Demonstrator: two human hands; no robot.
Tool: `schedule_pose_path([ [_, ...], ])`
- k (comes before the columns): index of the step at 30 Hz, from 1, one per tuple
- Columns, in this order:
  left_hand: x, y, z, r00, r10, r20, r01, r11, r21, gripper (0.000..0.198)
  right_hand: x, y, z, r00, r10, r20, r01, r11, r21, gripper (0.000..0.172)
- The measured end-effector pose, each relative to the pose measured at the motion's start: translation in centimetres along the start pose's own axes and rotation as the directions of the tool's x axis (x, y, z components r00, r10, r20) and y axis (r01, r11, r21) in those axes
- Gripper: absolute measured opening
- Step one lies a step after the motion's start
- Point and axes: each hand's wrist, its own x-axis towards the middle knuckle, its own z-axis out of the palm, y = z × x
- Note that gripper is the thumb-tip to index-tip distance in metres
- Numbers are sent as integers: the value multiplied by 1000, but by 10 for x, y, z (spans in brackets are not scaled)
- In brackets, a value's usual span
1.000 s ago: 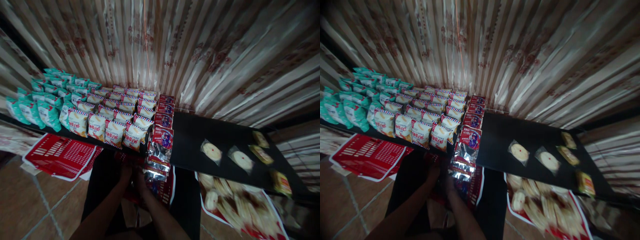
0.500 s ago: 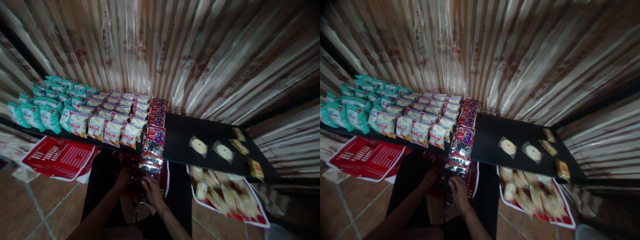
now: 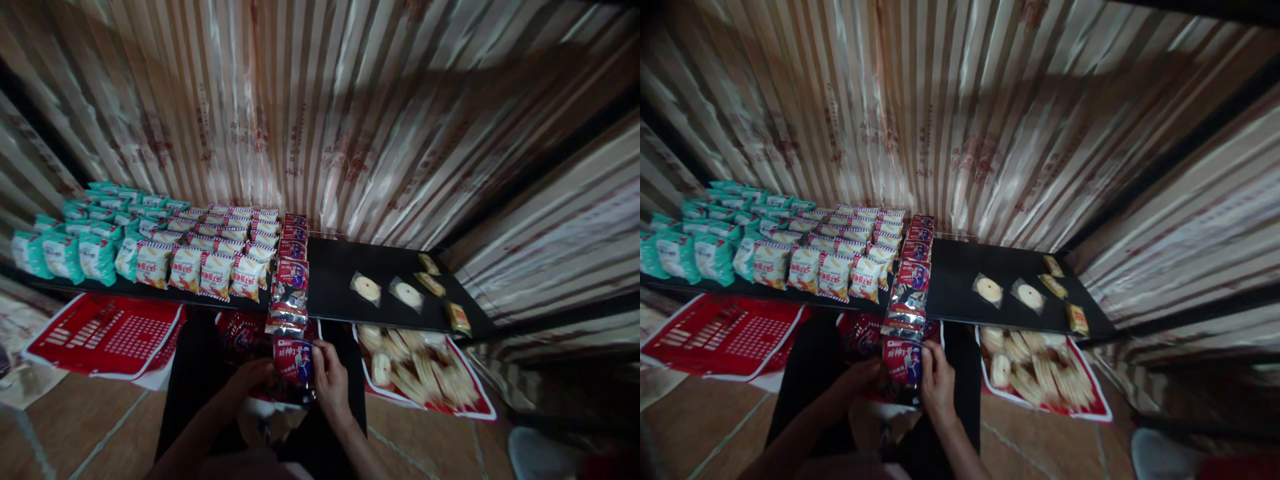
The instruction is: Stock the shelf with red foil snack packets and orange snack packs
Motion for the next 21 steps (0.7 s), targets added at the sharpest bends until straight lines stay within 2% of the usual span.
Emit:
schedule_pose_path([
  [4,-2,3,17,988,91,121,-104,989,101,45,11,-16,-5,987,126,-103,-121,991,54,37],
  [7,3,-6,31,990,139,23,-139,945,297,36,18,-20,-7,965,227,-128,-201,961,190,40],
  [11,10,-16,42,976,163,-147,-77,882,466,29,21,-12,-10,912,400,-92,-341,863,371,42],
  [14,13,-11,47,964,178,-199,-62,875,480,28,19,-5,-10,876,482,-39,-387,748,540,49],
  [16,15,-5,49,958,203,-203,-86,878,471,27,17,-4,-10,872,489,-10,-384,698,605,49],
  [21,26,3,49,946,231,-227,-120,901,416,28,10,-5,-6,868,496,20,-399,672,625,55],
])
